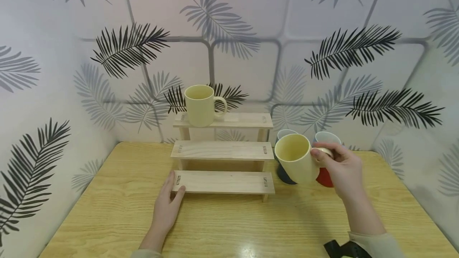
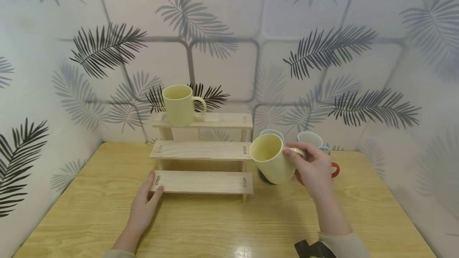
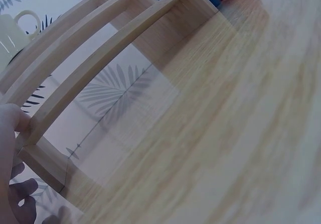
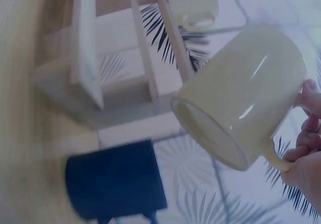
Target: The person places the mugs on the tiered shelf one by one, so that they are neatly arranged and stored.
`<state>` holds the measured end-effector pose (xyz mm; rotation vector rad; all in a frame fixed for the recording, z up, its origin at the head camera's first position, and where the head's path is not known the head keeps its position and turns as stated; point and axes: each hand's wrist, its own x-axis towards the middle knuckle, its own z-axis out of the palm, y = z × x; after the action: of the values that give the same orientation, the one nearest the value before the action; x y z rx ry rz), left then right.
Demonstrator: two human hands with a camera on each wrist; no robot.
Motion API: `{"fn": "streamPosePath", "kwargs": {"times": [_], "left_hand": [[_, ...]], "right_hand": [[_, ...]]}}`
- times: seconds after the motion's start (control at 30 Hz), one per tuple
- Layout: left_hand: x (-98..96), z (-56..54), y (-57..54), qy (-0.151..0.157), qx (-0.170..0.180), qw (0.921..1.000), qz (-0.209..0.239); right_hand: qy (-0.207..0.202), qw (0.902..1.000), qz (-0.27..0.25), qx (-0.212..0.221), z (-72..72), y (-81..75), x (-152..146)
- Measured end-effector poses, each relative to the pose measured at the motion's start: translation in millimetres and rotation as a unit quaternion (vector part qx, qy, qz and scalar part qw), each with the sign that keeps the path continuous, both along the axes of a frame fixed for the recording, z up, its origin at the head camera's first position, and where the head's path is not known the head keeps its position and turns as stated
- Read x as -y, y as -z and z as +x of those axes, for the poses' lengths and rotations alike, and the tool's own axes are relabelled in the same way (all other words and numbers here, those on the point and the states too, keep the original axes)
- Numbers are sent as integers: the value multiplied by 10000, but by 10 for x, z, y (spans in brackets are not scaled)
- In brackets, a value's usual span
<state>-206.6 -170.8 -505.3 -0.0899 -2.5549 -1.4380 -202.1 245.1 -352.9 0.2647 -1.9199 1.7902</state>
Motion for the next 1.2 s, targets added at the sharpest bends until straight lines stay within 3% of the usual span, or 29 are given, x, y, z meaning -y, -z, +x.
{"fn": "streamPosePath", "kwargs": {"times": [0.27, 0.47, 0.93, 1.2], "left_hand": [[10, -1, 4, -17, 25, 10000, 17], [16, 6, 5, -28, 35, 10000, 83], [4, 4, 12, -52, -110, 9999, 100], [0, 18, 19, -32, -77, 9998, 161]], "right_hand": [[333, 9975, 396, -485, -323, -290, 395], [305, 9982, 24, -525, -602, -441, 670], [625, 9971, -364, -227, -1163, -493, 1073], [684, 9966, -419, -181, -1342, -497, 1215]]}}
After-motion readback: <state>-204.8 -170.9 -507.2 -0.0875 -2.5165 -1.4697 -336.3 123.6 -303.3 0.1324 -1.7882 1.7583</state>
